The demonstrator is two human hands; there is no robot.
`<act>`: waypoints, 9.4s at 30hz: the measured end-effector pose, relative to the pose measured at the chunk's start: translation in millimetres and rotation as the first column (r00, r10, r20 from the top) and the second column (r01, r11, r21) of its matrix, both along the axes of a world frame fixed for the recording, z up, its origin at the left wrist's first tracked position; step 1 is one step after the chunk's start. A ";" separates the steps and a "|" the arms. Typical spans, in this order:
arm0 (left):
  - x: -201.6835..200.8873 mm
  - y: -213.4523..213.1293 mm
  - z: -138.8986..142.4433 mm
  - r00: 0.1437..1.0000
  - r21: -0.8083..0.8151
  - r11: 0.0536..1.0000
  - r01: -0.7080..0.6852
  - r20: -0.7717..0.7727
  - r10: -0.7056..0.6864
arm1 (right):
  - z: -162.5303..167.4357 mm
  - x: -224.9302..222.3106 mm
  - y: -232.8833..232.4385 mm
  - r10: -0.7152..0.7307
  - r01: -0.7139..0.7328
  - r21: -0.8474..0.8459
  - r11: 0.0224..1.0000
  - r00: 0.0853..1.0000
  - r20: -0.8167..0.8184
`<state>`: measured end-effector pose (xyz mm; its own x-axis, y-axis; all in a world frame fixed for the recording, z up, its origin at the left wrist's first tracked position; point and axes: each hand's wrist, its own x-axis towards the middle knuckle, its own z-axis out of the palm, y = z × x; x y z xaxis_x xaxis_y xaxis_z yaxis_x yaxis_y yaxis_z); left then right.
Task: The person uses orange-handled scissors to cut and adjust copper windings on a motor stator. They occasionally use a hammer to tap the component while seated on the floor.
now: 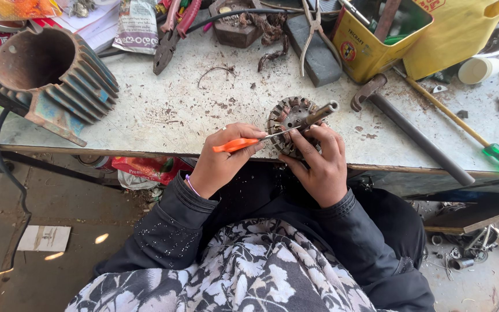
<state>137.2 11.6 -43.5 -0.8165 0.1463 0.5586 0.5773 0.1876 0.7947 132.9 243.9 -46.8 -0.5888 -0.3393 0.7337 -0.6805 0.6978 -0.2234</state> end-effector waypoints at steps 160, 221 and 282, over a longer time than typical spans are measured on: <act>-5.8 18.7 3.3 0.942 0.279 0.940 -0.198 0.320 0.104 | 22.7 -59.3 1.1 0.371 -0.123 -0.534 0.837 0.844 0.387; -28.0 17.2 -8.9 0.973 0.375 0.924 -0.073 0.231 -0.017 | 20.1 -50.9 25.6 0.170 0.011 -0.566 0.825 0.949 0.267; -30.6 4.5 3.2 0.935 0.453 0.882 0.129 0.241 -0.261 | 66.4 85.9 22.1 -0.175 0.198 -0.093 0.976 0.962 0.211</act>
<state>106.6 16.1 -40.3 -0.9291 0.1228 0.3488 0.3011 -0.2963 0.9064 218.7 266.0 19.6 -0.7726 -0.1320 0.6210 -0.4739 0.7707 -0.4259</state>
